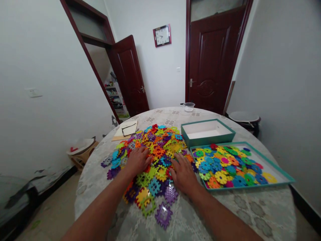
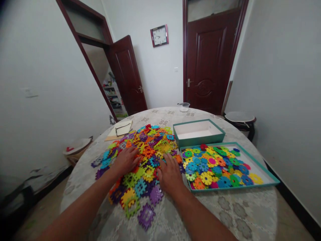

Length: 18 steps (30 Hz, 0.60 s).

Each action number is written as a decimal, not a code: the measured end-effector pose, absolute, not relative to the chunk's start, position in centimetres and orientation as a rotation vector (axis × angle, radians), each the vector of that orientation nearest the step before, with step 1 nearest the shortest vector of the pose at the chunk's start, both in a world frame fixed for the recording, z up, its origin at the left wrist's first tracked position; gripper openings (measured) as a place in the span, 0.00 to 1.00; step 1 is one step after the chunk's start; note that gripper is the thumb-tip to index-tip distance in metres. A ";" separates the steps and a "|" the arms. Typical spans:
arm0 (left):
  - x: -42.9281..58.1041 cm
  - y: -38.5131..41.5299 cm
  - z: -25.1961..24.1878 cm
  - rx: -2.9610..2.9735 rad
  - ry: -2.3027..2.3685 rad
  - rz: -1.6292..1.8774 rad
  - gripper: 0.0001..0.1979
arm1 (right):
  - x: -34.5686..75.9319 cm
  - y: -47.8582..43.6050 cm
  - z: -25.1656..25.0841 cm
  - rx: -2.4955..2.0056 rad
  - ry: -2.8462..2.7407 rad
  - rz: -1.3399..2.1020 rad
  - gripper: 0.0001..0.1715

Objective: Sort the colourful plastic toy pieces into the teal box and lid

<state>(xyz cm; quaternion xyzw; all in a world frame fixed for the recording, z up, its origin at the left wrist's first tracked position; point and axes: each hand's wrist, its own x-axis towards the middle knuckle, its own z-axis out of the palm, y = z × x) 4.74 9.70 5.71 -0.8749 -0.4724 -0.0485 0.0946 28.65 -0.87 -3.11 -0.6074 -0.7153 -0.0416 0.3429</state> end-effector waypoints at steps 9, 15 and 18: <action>2.9 3.3 1.7 -2.702 -1.093 -0.598 0.18 | 29.0 -1.1 -1.4 -1.602 -1.825 -0.151 0.23; 2.9 0.9 0.6 -2.678 -0.962 -0.614 0.27 | 29.3 -3.2 5.5 -1.381 -1.736 -0.167 0.16; 2.7 0.3 0.1 -2.667 -0.930 -0.615 0.29 | 31.7 -5.8 8.3 -1.359 -1.551 -0.188 0.16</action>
